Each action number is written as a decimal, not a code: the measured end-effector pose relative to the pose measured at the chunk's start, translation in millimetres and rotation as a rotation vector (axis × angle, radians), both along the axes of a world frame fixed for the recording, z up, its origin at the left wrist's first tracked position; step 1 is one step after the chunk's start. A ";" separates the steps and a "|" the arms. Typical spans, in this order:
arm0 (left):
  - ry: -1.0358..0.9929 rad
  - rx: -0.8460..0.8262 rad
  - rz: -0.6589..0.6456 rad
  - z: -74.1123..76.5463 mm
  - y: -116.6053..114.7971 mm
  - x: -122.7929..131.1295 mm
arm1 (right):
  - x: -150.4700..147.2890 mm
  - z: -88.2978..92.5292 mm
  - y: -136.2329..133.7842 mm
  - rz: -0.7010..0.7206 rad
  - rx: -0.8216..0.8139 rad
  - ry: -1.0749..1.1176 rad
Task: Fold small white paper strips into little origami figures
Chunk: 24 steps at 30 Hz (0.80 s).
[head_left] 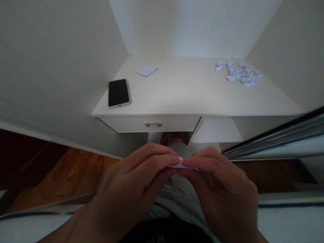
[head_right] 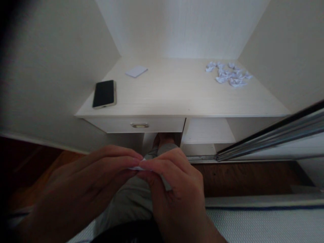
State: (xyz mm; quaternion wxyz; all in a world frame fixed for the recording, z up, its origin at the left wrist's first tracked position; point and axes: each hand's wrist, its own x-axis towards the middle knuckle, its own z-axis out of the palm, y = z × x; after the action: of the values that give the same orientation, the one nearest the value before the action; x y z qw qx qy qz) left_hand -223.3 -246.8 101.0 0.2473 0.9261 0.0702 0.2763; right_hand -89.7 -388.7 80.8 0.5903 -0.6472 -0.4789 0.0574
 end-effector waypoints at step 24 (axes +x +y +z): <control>0.009 0.061 0.085 8.1 4.4 -1.2 | 16.0 4.8 3.3 0.053 -0.075 -0.168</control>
State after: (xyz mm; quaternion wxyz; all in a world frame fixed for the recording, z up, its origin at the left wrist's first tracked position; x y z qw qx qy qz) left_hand -224.6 -242.4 109.2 0.2066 0.9306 0.1021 0.2843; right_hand -73.7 -385.4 85.6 0.5217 -0.6587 -0.5410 0.0364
